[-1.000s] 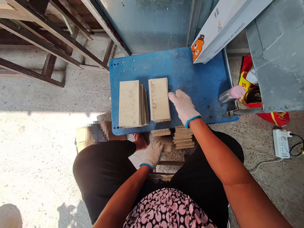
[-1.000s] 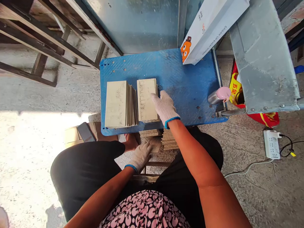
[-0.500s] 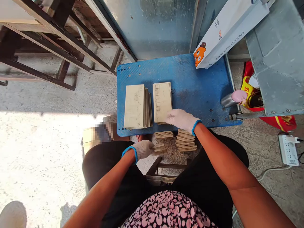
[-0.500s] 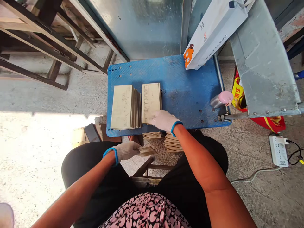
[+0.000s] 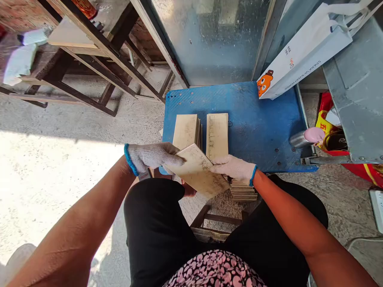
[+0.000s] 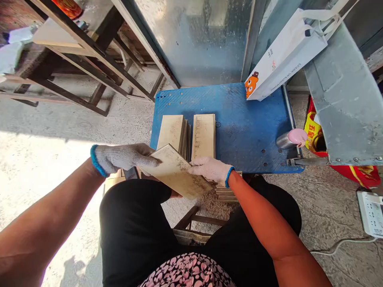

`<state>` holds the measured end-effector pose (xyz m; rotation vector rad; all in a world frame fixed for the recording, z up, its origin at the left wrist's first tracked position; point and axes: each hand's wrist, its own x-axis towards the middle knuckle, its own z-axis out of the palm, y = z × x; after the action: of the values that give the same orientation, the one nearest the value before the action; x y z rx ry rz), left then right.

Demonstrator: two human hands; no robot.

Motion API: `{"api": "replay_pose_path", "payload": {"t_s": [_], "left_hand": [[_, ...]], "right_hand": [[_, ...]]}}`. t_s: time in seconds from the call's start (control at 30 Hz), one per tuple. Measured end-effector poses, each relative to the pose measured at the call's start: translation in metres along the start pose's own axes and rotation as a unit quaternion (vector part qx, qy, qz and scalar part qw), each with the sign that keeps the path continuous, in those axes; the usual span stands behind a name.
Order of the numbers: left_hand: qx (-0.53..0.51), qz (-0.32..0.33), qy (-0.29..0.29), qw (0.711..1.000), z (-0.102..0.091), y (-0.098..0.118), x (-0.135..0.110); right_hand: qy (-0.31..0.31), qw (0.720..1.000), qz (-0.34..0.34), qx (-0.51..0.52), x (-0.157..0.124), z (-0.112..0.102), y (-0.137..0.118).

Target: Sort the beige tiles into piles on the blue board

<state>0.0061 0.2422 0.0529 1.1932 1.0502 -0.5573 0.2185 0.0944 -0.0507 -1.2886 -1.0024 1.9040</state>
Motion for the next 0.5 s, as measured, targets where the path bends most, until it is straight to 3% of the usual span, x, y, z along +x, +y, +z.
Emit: {"api": "replay_pose_path", "payload": {"t_s": [0.13, 0.27, 0.37, 0.5], "left_hand": [[-0.058, 0.026, 0.046, 0.997, -0.017, 0.012, 0.016], [-0.214, 0.143, 0.073, 0.964, -0.022, 0.004, 0.037], [-0.31, 0.209, 0.112, 0.92, -0.003, -0.015, 0.058], [-0.361, 0.191, 0.203, 0.89, 0.05, -0.039, 0.102]], "right_hand": [[0.071, 0.992, -0.023, 0.102, 0.014, -0.004, 0.0], [0.097, 0.978, -0.036, 0.184, 0.024, -0.015, 0.0], [0.157, 0.966, -0.039, 0.2, 0.03, -0.025, 0.001], [0.235, 0.95, -0.047, 0.203, 0.042, -0.034, 0.007]]}}
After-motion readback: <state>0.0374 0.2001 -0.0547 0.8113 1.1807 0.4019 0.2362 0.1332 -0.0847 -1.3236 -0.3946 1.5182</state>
